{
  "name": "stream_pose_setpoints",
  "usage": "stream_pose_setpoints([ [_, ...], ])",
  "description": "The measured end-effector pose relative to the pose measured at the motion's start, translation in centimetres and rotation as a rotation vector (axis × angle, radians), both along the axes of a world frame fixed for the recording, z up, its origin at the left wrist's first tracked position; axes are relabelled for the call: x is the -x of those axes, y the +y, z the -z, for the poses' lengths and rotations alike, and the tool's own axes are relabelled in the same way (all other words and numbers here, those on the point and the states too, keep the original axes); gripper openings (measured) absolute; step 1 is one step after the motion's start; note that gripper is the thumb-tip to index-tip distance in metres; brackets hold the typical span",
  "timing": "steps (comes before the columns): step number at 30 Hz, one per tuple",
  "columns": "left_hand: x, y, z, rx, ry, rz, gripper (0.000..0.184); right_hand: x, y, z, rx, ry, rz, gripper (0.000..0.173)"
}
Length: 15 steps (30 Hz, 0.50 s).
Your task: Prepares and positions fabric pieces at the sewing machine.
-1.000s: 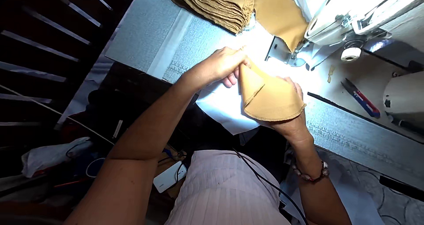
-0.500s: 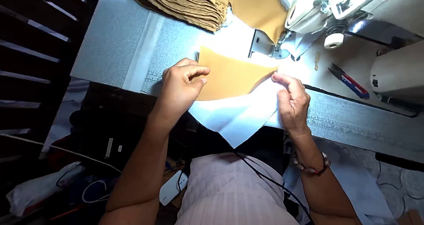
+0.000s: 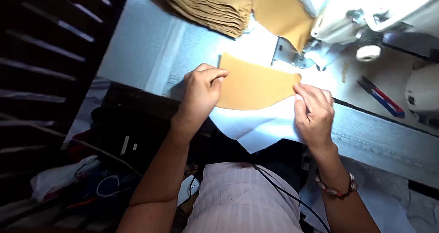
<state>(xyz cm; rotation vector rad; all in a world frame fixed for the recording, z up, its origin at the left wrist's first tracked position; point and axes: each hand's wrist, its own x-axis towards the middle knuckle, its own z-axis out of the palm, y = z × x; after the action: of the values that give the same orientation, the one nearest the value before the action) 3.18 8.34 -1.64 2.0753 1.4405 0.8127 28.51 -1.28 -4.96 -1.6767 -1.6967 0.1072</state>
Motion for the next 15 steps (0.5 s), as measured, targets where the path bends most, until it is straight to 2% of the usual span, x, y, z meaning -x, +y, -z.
stream_pose_setpoints([
  [2, -0.09, 0.24, -0.03, 0.022, -0.022, -0.033, 0.034, 0.03, 0.04, 0.36, -0.006, -0.031, 0.027, 0.034],
  [5, -0.36, 0.43, -0.19, 0.09, -0.08, -0.06, 0.064, 0.26, 0.01, 0.56, -0.015, -0.061, 0.082, 0.036],
  [7, -0.53, 0.43, -0.44, 0.107, -0.09, -0.068, 0.076, 0.42, 0.09, 0.61, -0.022, -0.071, 0.101, 0.036],
  [15, -0.55, 0.95, -0.33, 0.068, -0.063, -0.079, 0.082, 0.41, 0.13, 0.63, 0.013, -0.131, 0.097, 0.039],
])
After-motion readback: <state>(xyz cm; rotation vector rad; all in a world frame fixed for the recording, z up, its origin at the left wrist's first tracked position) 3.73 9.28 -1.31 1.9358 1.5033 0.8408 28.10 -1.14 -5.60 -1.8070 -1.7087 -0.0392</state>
